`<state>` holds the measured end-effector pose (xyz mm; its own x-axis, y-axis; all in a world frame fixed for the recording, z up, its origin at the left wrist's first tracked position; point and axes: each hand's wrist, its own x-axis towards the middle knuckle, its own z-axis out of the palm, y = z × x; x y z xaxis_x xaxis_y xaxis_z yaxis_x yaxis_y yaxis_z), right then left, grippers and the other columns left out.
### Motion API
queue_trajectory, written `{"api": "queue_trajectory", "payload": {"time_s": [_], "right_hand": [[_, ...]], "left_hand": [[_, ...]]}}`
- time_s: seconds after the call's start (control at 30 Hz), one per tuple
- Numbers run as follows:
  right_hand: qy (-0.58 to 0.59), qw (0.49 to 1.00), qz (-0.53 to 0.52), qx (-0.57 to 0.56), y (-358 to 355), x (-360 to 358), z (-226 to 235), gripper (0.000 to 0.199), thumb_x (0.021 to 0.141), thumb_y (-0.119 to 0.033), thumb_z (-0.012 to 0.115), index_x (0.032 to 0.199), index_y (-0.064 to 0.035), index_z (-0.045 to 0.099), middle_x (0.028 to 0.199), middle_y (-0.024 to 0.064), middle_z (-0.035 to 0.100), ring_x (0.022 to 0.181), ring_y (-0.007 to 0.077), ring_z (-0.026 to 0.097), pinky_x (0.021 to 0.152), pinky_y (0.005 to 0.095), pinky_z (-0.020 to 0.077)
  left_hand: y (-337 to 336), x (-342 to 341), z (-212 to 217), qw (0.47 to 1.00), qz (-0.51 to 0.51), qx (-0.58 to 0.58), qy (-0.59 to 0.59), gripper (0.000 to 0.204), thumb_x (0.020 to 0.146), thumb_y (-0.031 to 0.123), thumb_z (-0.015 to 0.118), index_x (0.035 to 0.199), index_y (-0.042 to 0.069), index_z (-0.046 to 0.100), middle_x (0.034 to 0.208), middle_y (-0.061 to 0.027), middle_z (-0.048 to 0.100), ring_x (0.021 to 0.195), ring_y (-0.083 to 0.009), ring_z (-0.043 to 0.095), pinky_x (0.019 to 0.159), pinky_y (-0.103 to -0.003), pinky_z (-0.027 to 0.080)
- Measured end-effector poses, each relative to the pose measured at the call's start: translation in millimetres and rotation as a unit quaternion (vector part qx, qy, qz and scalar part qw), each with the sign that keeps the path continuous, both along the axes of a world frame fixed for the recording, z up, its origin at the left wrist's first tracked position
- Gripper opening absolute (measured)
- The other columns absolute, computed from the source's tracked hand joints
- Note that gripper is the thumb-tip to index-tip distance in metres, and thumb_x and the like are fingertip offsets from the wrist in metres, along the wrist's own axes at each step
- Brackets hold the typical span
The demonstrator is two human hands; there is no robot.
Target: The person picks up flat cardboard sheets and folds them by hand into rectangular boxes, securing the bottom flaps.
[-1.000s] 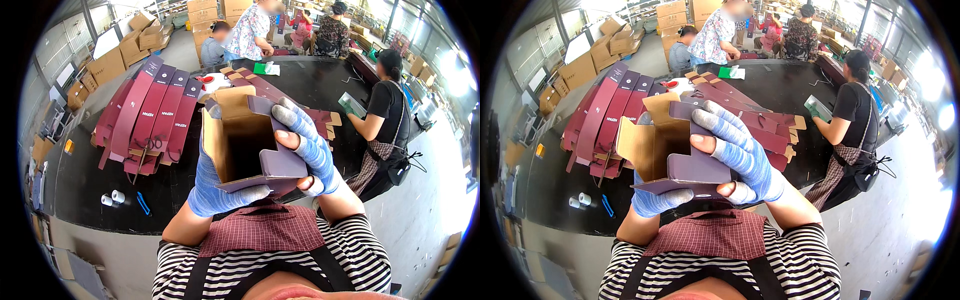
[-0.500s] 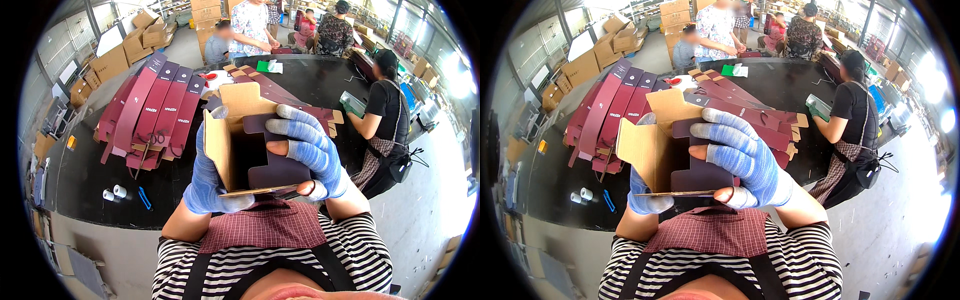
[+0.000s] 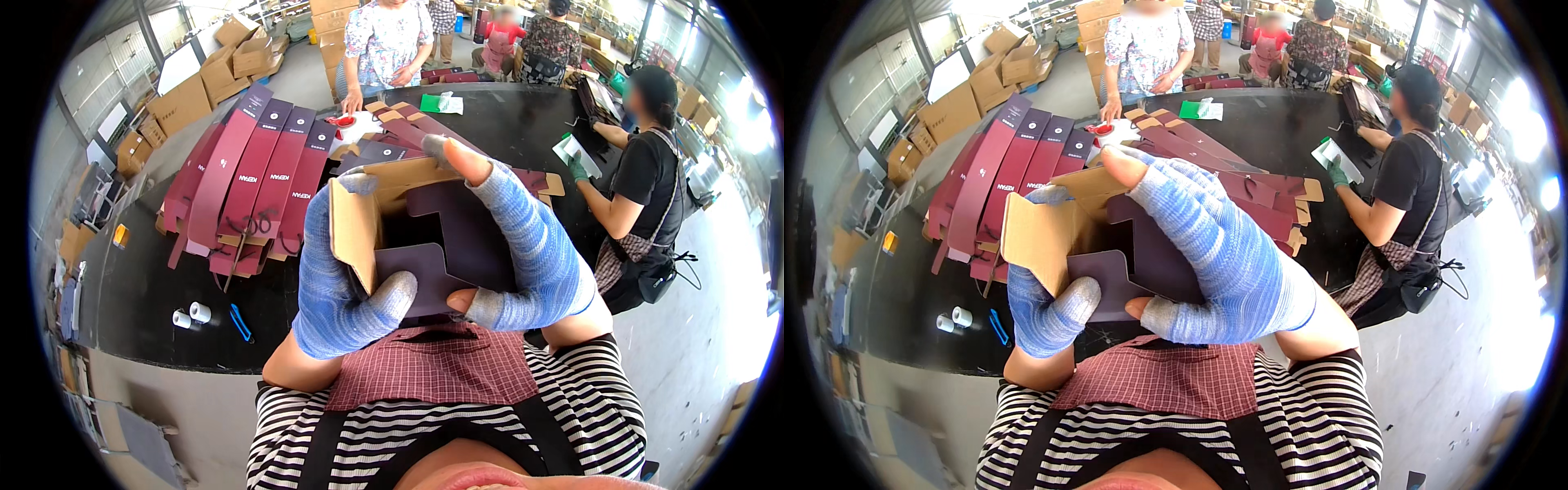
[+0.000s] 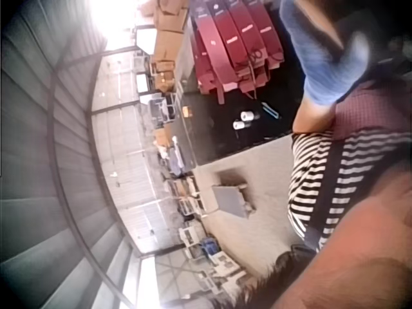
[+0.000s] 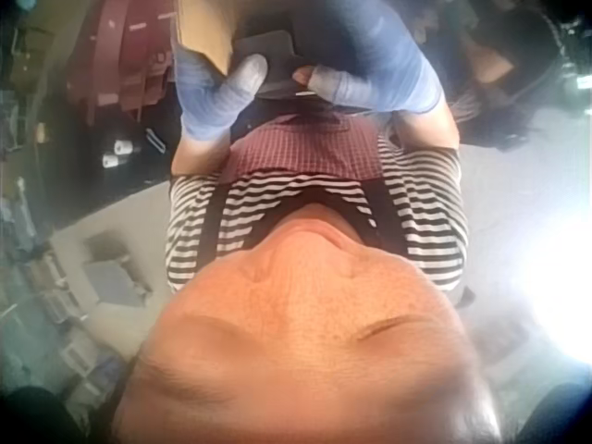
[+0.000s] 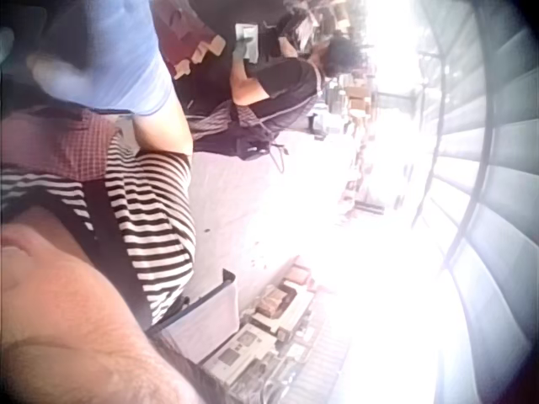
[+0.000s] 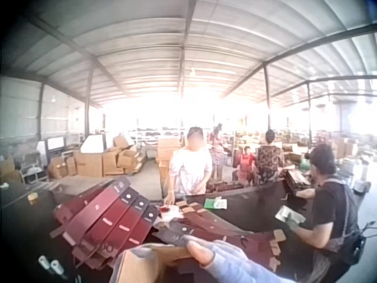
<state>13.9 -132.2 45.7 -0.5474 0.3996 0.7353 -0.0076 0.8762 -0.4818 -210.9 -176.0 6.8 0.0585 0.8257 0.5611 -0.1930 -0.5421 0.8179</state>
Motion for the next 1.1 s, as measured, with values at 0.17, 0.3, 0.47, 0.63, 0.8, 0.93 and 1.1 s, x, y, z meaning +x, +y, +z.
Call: {"api": "queue_trajectory", "payload": {"time_s": [0.17,0.3,0.47,0.63,0.8,0.93,1.1], "right_hand": [[-0.042,0.998,0.026,0.024,12.8,7.0,16.4,0.081,0.080,-0.023,0.078,0.149,0.0029,0.046,0.139,0.0203,0.056,0.128,0.0390,0.054,0.110,0.0468,0.0380],[-0.108,0.983,0.008,0.145,28.3,12.5,24.7,0.053,0.082,-0.030,0.072,0.127,-0.0021,0.068,0.125,0.0157,0.063,0.119,0.0359,0.060,0.106,0.0504,0.0391],[-0.134,0.980,-0.011,0.147,43.0,22.3,34.9,0.044,0.084,-0.031,0.070,0.118,-0.0044,0.074,0.124,0.0130,0.064,0.120,0.0339,0.060,0.108,0.0567,0.0369],[-0.164,0.975,-0.024,0.150,59.0,34.7,41.7,0.039,0.086,-0.033,0.069,0.112,-0.0050,0.076,0.124,0.0112,0.067,0.124,0.0343,0.060,0.111,0.0594,0.0349],[-0.078,0.988,0.006,0.132,91.1,48.4,34.4,0.047,0.086,-0.039,0.074,0.118,-0.0047,0.074,0.135,0.0176,0.061,0.132,0.0410,0.053,0.114,0.0581,0.0329],[0.030,0.999,0.011,0.030,115.8,65.6,18.4,0.090,0.071,-0.050,0.090,0.140,-0.0028,0.058,0.157,0.0296,0.034,0.147,0.0466,0.035,0.117,0.0515,0.0305],[0.085,0.994,0.025,-0.060,132.7,80.5,5.7,0.107,0.065,-0.048,0.096,0.149,-0.0013,0.048,0.159,0.0328,0.029,0.151,0.0466,0.029,0.119,0.0497,0.0289]], "left_hand": [[20.9,3.6,2.4,0.989,0.042,0.130,0.051,0.100,0.078,0.026,0.086,0.154,-0.001,0.026,0.145,-0.0207,0.047,0.131,-0.0294,0.051,0.111,-0.044,0.042],[31.7,6.2,8.0,0.996,-0.021,0.088,0.019,0.098,0.082,0.025,0.084,0.155,-0.003,0.024,0.147,-0.0210,0.046,0.134,-0.0310,0.050,0.113,-0.044,0.039],[57.9,4.3,19.0,0.967,0.055,0.193,0.158,0.090,0.087,0.032,0.078,0.155,-0.005,0.032,0.147,-0.0223,0.049,0.135,-0.0343,0.049,0.115,-0.046,0.036],[83.0,30.3,22.8,0.956,0.055,0.261,0.118,0.083,0.089,0.034,0.075,0.154,-0.003,0.038,0.145,-0.0256,0.053,0.133,-0.0371,0.051,0.113,-0.048,0.039],[117.0,30.0,50.8,0.900,0.060,0.351,0.251,0.052,0.091,0.033,0.067,0.132,0.001,0.067,0.142,-0.0238,0.054,0.123,-0.0364,0.058,0.104,-0.045,0.046],[138.4,44.0,51.9,0.911,0.080,0.329,0.235,0.051,0.089,0.036,0.064,0.126,0.002,0.070,0.138,-0.0223,0.058,0.117,-0.0358,0.060,0.102,-0.046,0.046],[168.8,58.1,71.3,0.874,0.085,0.388,0.281,0.052,0.091,0.044,0.061,0.118,0.001,0.072,0.128,-0.0209,0.063,0.112,-0.0375,0.063,0.099,-0.049,0.048]]}}
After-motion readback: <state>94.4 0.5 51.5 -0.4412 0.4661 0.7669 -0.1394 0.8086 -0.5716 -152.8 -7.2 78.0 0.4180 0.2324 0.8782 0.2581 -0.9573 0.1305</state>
